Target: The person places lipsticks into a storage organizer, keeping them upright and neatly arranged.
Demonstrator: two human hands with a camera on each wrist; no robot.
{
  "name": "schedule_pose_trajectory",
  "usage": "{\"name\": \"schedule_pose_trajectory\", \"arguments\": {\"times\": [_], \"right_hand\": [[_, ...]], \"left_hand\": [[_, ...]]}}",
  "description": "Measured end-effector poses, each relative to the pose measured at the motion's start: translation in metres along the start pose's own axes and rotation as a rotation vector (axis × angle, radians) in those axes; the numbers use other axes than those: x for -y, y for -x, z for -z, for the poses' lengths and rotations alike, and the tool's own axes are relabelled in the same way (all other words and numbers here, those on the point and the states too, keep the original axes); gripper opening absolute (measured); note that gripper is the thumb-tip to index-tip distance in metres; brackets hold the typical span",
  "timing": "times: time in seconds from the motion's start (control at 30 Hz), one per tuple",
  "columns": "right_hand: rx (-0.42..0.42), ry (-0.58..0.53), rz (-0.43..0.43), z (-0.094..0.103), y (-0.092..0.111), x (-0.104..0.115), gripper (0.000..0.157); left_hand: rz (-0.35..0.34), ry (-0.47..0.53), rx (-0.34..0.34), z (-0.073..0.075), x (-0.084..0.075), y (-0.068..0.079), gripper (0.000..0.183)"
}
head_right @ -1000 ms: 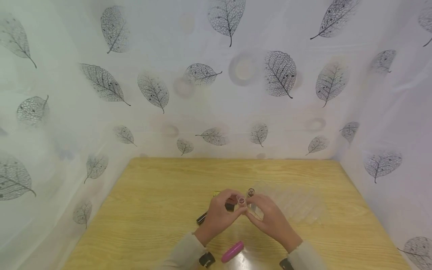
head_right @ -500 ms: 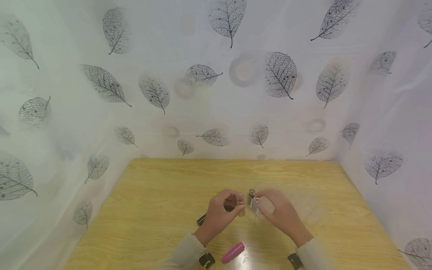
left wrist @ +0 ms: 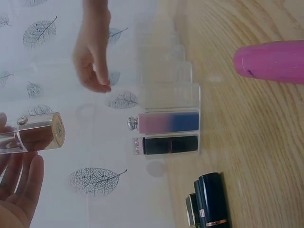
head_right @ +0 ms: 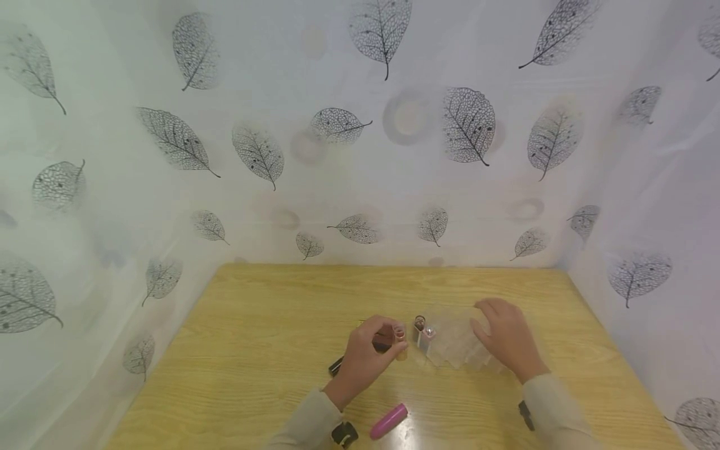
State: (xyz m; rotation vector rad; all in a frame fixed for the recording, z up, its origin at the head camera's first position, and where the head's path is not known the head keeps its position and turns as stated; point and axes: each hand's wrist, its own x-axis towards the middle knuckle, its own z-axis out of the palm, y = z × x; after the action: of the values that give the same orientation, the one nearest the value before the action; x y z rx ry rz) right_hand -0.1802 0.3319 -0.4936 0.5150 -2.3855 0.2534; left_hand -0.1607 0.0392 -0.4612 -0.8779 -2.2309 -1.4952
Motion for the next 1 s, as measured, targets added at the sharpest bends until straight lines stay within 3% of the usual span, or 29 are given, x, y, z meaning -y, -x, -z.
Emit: {"name": "schedule_pose_trajectory", "arguments": {"times": [0.33,0.5,1.0], "right_hand": [[0.114,-0.008,-0.118,-0.018,0.025,-0.018,0.031],[0.15,-0.021,-0.129,-0.027,0.034,-0.021,0.034],[0.155,-0.008,-0.15,-0.035,0.037,-0.021,0.032]], "left_hand": [[0.002,-0.015,0.003,-0.001,0.001,0.001,0.028],[0.013,-0.018,0.009,-0.002,0.001,0.001,0.026],[0.039,-0.081,0.041,-0.013,0.01,0.0,0.023]]}}
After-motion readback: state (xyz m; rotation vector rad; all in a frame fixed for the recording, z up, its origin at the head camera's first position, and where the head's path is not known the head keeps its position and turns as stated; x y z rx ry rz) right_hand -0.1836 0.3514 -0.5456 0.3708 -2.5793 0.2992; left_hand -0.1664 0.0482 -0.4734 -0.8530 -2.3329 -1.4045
